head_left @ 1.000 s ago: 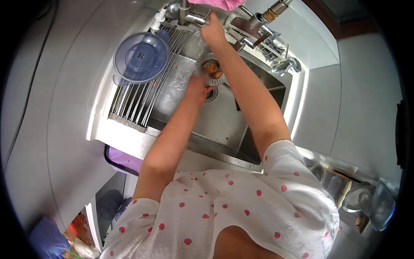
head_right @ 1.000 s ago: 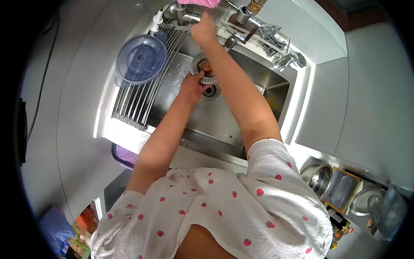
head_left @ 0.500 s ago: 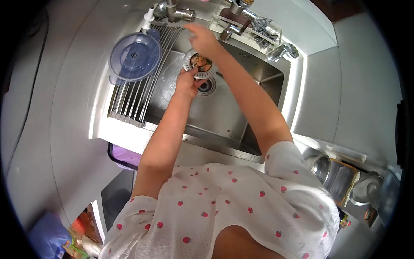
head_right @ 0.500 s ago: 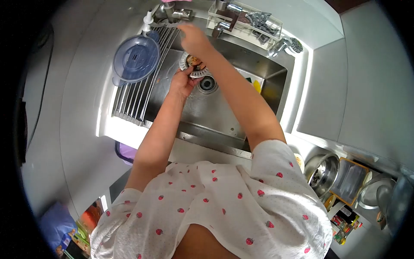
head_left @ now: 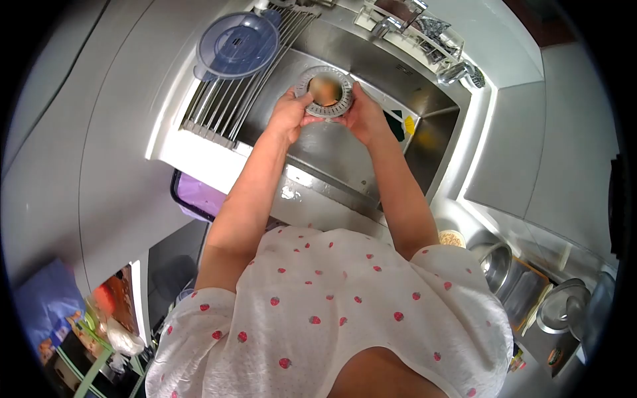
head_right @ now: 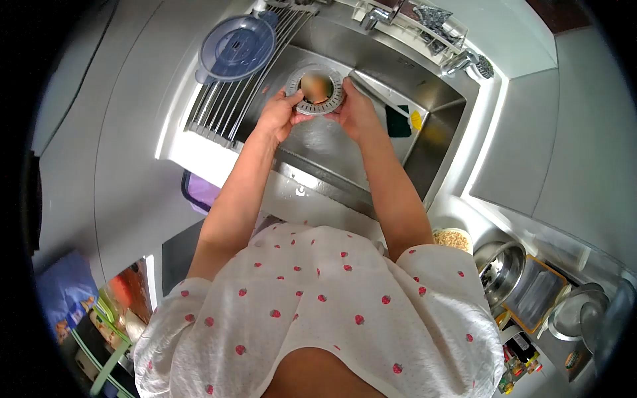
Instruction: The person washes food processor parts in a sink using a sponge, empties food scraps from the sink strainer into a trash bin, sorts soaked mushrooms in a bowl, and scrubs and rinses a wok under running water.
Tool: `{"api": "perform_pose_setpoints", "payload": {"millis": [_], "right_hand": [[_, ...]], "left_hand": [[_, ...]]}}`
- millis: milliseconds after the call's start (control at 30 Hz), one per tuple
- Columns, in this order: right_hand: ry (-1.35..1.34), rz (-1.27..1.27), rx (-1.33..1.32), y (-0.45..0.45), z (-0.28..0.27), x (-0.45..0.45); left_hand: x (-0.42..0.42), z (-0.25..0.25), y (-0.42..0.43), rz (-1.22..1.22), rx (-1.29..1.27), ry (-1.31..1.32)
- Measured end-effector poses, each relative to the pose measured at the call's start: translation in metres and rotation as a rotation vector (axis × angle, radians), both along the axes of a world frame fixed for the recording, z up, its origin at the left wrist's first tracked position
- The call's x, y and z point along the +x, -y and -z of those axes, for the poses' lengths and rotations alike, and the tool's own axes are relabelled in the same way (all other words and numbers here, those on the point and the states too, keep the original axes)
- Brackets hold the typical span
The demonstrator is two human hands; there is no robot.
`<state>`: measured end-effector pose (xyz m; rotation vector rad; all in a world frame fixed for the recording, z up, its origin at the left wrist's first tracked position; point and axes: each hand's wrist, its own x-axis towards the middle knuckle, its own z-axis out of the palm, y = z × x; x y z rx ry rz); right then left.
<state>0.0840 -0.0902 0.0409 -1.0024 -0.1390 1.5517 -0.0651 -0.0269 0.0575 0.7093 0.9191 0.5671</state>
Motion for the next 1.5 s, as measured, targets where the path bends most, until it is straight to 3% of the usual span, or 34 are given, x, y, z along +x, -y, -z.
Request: {"api": "perform_pose_setpoints", "payload": {"millis": [567, 700, 833, 1000, 1333, 1500], "right_hand": [[-0.193, -0.154, 0.161, 0.044, -0.012, -0.068], [-0.217, -0.261, 0.242, 0.045, -0.019, -0.111], [-0.193, -0.273, 0.171, 0.044, -0.031, -0.172], [-0.232, -0.366, 0.183, 0.042, -0.007, -0.237], [-0.181, -0.337, 0.224, 0.048, 0.008, -0.314], [0.309, -0.317, 0.291, 0.049, 0.026, -0.336]], "left_hand": [[-0.082, -0.027, 0.062, -0.266, 0.087, 0.019], [-0.125, -0.045, 0.073, -0.320, 0.178, -0.131], [-0.190, -0.041, 0.081, -0.314, 0.244, -0.153], [-0.258, -0.025, 0.091, -0.370, 0.173, -0.143], [-0.327, 0.017, 0.091, -0.311, 0.054, -0.199], [-0.336, 0.061, 0.086, -0.392, -0.152, -0.059]]}}
